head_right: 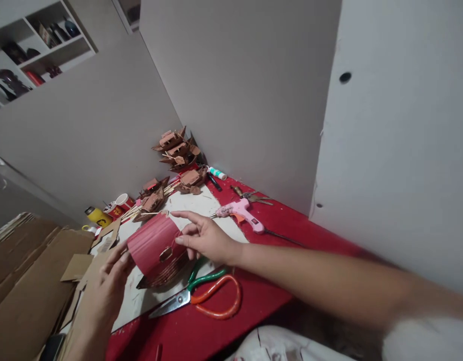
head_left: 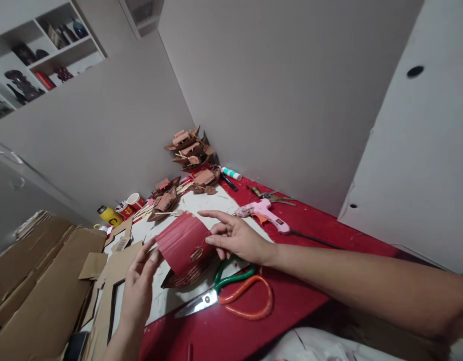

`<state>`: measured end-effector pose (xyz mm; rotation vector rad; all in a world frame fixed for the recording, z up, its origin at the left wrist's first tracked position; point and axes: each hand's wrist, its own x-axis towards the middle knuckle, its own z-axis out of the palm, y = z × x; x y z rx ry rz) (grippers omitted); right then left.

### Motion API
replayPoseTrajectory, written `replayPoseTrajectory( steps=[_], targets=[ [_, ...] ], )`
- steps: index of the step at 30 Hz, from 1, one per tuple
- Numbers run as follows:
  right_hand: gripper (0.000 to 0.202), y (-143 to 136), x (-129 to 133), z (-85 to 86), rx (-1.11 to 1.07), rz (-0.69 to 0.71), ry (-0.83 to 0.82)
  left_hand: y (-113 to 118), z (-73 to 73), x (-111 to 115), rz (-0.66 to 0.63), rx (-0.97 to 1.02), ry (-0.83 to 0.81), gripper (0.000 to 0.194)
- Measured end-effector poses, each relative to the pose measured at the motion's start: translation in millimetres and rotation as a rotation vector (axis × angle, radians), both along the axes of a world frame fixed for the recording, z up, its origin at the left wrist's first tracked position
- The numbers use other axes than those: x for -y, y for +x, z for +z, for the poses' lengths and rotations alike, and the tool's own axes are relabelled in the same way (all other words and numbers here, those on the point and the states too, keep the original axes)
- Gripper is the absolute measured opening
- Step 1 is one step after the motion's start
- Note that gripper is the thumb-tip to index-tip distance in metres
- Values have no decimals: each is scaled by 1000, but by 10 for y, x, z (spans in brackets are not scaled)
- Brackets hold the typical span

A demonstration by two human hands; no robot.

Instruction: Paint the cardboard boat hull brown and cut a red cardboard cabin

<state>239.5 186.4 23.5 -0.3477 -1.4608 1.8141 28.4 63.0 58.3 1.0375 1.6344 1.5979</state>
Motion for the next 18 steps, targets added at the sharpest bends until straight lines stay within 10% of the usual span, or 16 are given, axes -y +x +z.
replayPoseTrajectory(
  steps=[8,18],
  targets=[
    [62,65,188,1,-14,54,108,494,-27,49,-10,235,57,36],
    [57,113,113,30,-52,-75,354,529,-61,15,-121,205,-43,38]
  ],
)
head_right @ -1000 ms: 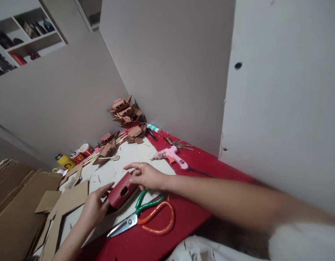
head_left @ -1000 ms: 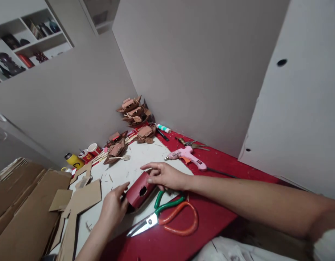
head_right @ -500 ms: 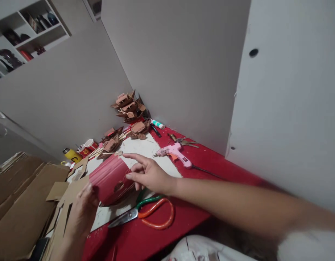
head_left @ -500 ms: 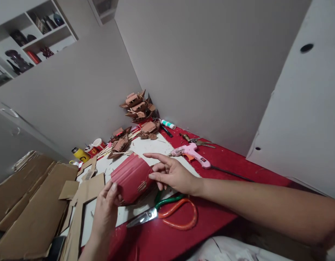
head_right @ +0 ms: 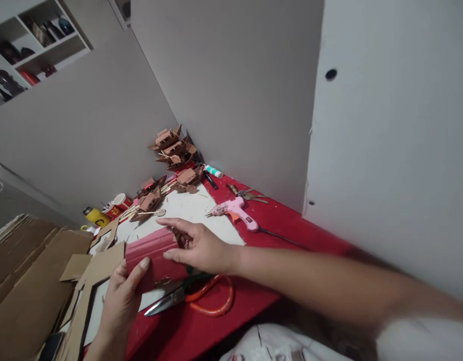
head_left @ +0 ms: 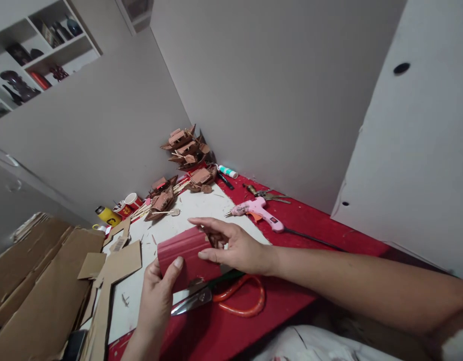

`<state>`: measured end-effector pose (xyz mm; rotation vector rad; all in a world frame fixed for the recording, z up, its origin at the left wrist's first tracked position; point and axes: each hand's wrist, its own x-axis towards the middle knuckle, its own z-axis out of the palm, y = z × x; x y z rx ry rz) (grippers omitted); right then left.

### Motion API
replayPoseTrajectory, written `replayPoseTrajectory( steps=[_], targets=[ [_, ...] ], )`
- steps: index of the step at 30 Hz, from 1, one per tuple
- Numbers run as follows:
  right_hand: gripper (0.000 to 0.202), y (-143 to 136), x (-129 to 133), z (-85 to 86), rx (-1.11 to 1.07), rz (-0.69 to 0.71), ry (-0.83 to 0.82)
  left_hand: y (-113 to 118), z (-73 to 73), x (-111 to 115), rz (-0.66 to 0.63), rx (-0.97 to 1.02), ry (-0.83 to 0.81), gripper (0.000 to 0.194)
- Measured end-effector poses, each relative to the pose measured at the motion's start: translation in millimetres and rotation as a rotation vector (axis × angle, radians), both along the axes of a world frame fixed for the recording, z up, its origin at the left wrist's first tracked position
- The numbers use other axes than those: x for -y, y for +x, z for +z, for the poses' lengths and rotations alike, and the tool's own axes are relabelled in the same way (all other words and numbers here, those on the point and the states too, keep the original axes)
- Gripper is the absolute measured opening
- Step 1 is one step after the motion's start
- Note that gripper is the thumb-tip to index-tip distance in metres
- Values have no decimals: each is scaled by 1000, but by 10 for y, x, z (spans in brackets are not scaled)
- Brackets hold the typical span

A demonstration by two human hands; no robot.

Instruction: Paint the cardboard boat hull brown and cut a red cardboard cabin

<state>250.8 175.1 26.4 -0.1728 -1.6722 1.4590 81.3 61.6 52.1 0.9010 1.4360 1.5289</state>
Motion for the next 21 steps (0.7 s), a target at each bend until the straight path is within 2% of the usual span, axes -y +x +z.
replayPoseTrajectory(
  steps=[3,8,16,21],
  targets=[
    [45,0,-12,11,37,58,-46,16,-44,-1,-31,-9,-1,36],
    [58,1,-9,1,145,104,-133,5,-61,45,-77,-50,35,33],
    [45,-11,-25,-24,211,131,-171,-10,-60,112,-45,-266,22,31],
    [34,-26,-30,-24,175,192,-176,2,-47,147,-26,-408,18,31]
  ],
)
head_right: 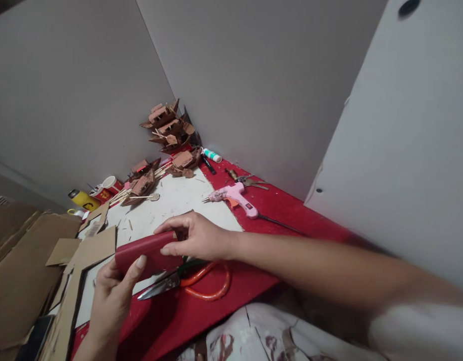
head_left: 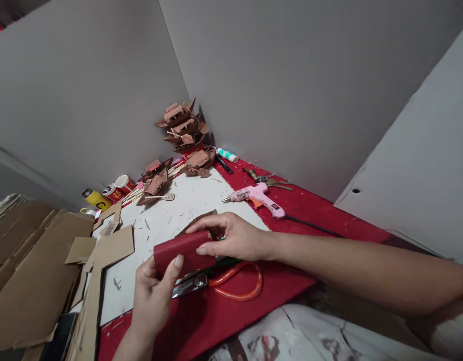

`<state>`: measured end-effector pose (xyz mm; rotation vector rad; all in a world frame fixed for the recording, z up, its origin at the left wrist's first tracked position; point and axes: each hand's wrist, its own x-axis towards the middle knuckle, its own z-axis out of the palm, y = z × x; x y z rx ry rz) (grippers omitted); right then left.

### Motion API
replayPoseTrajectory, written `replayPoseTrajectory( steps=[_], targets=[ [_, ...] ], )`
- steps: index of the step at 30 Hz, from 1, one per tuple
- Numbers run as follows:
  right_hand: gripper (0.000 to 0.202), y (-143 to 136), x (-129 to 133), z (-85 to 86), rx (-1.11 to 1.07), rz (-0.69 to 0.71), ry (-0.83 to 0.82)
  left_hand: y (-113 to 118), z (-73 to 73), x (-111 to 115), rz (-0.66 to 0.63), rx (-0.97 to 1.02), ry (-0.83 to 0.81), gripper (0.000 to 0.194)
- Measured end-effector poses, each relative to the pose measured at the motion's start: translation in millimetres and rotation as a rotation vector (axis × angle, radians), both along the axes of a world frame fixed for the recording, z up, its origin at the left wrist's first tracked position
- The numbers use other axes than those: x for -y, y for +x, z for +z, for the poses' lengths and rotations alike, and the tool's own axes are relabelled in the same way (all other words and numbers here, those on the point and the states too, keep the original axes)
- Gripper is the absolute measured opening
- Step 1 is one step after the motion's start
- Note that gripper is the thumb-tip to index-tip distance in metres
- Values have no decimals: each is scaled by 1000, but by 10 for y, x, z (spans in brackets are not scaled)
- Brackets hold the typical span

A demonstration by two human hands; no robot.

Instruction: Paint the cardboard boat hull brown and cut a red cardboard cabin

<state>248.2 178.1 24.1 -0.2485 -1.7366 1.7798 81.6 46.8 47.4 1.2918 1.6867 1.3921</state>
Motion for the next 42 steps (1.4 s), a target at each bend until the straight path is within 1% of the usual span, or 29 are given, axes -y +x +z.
replayPoseTrajectory(
  steps=[3,5,9,13,16,20,23,25,28,31,33,35,36,37,39,40,41,42],
  targets=[
    [30,2,1,7,-19,7,-31,-7,-9,26,-7,-76,18,30],
    [29,12,0,18,-8,13,-24,-14,-17,36,-2,-114,21,30],
    [28,37,3,42,39,-17,73,-11,-19,30,11,-135,7,29],
    [24,50,23,56,1,-67,116,24,15,2,46,-120,14,23],
    [21,60,39,70,-12,-76,144,55,65,-26,120,-117,52,21],
    [19,71,50,82,4,-72,180,90,111,-41,210,-165,143,28],
    [18,73,47,72,18,-67,212,115,107,-19,247,-263,139,20],
    [17,75,43,63,24,-54,229,119,97,2,253,-279,141,18],
    [15,81,42,59,0,-48,275,93,82,33,221,-297,147,15],
    [14,92,51,70,-61,-53,364,48,62,62,163,-388,190,7],
    [15,98,53,74,-85,-56,424,31,43,76,86,-439,231,3],
    [15,105,42,66,-125,-93,518,32,25,84,28,-467,283,11],
    [16,110,30,59,-159,-129,586,39,19,87,36,-471,310,17],
    [15,117,14,52,-204,-180,664,45,18,90,78,-466,356,22],
    [14,137,-29,43,-300,-303,821,53,31,102,224,-412,497,29],
    [14,150,-53,45,-336,-361,891,51,46,109,292,-361,565,25],
    [15,164,-74,51,-358,-410,953,45,64,116,334,-301,607,17],
    [15,178,-93,61,-370,-446,1009,37,84,121,338,-236,595,8]
  ],
)
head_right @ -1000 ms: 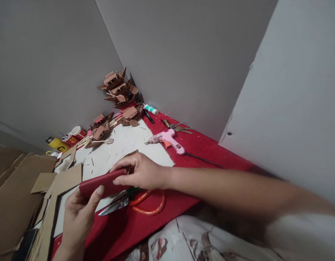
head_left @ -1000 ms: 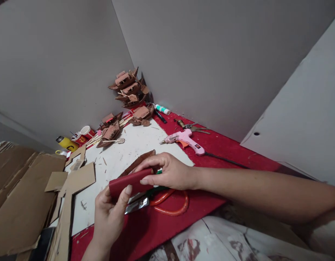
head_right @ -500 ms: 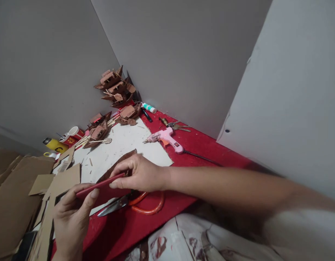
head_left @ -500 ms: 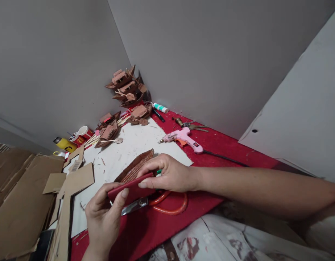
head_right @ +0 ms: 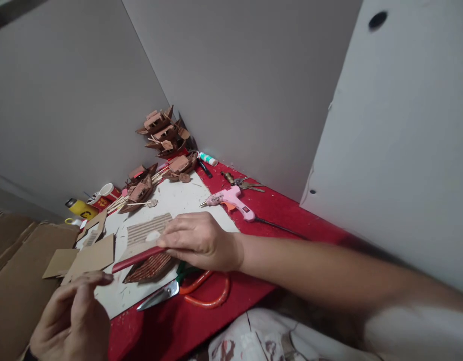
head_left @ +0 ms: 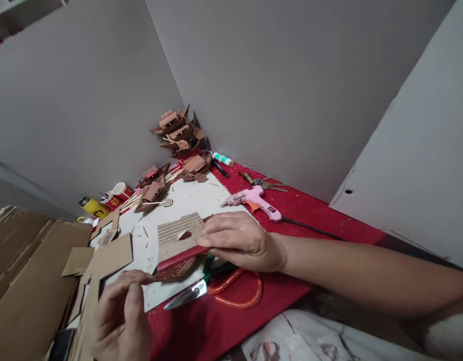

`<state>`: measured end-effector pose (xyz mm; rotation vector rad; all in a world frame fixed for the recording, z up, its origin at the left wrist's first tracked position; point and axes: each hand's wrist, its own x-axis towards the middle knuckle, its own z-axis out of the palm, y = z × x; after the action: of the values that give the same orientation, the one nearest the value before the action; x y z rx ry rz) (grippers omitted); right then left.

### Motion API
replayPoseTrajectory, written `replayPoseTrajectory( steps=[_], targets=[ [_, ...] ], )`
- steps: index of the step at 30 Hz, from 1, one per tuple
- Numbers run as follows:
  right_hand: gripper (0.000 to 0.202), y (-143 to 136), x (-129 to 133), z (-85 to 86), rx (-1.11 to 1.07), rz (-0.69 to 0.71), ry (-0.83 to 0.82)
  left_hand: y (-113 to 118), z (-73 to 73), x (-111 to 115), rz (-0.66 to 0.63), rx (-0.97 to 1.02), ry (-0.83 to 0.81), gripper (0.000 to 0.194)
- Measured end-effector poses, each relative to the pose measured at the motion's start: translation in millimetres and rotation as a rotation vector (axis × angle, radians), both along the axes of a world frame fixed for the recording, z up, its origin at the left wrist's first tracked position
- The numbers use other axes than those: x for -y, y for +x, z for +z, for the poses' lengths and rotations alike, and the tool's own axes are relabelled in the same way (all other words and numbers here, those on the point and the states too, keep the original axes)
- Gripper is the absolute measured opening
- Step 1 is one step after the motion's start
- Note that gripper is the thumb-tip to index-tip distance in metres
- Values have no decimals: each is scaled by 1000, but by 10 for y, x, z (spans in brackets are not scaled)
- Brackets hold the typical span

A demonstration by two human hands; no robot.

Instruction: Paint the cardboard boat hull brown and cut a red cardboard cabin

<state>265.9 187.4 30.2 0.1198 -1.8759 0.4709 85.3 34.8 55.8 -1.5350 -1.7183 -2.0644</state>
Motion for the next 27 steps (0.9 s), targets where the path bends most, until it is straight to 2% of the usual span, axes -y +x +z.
replayPoseTrajectory(
  steps=[2,5,7,10,15,17,20,22,24,27],
  targets=[
    [15,21,-22,25,-19,-53,94,-12,37,-5,-145,142,-202,20],
    [13,26,-18,48,-39,-94,222,9,62,-51,-501,432,-574,36],
    [11,12,-5,46,-50,-135,303,43,59,-86,-631,621,-637,36],
    [9,-30,8,24,-50,-182,414,87,35,-114,-642,767,-640,28],
    [13,-127,7,-1,-14,-191,501,79,-15,-158,-612,841,-691,18],
    [15,-124,24,5,28,-218,446,42,-22,-195,-581,848,-657,21],
    [23,-15,106,7,111,-265,243,-62,-11,-251,-501,818,-540,25],
    [26,109,194,-9,269,-267,84,-149,0,-274,-463,806,-476,26],
    [21,225,290,-33,659,-250,-47,-226,5,-283,-446,813,-440,26],
    [14,290,410,-60,1104,-263,-64,-298,3,-287,-432,836,-401,25]
  ],
)
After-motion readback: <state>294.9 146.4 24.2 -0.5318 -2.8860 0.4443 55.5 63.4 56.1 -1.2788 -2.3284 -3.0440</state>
